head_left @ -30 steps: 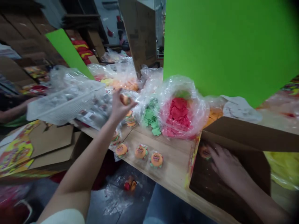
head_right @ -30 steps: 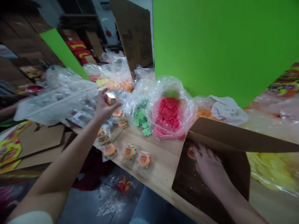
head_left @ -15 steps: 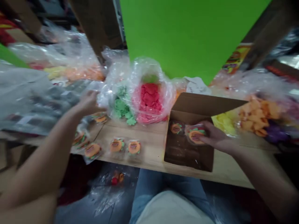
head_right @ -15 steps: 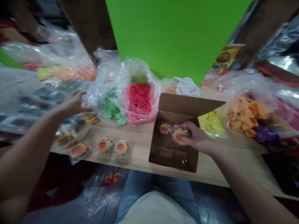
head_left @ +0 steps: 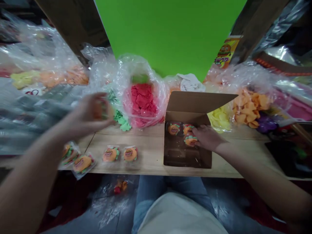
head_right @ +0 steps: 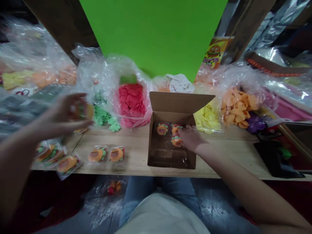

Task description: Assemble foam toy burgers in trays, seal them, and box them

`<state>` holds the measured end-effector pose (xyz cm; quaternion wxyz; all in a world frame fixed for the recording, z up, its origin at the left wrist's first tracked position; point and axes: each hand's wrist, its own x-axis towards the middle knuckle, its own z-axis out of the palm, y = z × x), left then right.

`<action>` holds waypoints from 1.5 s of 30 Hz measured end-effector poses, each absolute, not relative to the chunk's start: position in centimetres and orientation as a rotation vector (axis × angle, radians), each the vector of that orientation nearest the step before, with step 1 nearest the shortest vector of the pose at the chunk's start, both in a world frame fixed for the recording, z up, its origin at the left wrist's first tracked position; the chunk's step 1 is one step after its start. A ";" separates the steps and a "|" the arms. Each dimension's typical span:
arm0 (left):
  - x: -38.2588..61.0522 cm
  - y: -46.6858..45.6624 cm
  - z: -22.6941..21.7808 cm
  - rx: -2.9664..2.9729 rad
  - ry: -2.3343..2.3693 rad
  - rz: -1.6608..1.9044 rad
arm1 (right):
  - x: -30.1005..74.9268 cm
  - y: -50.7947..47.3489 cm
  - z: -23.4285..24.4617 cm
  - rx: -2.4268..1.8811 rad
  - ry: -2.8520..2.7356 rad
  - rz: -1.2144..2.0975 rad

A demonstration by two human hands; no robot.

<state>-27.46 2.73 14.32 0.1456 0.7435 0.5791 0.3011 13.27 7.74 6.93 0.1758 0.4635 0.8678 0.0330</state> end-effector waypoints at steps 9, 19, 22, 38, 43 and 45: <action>-1.7 3.6 5.2 2.699 1.785 0.143 | 13.4 7.7 7.1 1.327 2.485 0.150; -6.7 0.5 5.3 2.758 1.789 0.341 | 12.8 6.2 6.6 1.174 3.014 0.105; -15.6 -1.7 7.2 2.427 2.060 0.299 | 6.6 3.9 8.3 0.898 3.224 -0.257; -28.9 -3.6 0.8 2.002 1.981 -0.001 | -4.6 -2.9 5.8 0.999 3.112 -0.262; -22.3 -4.1 5.7 2.110 1.766 0.588 | 9.6 -0.8 7.8 1.397 2.956 0.112; -17.1 -3.8 7.6 2.214 1.516 0.663 | 13.3 0.5 6.5 1.376 2.845 0.090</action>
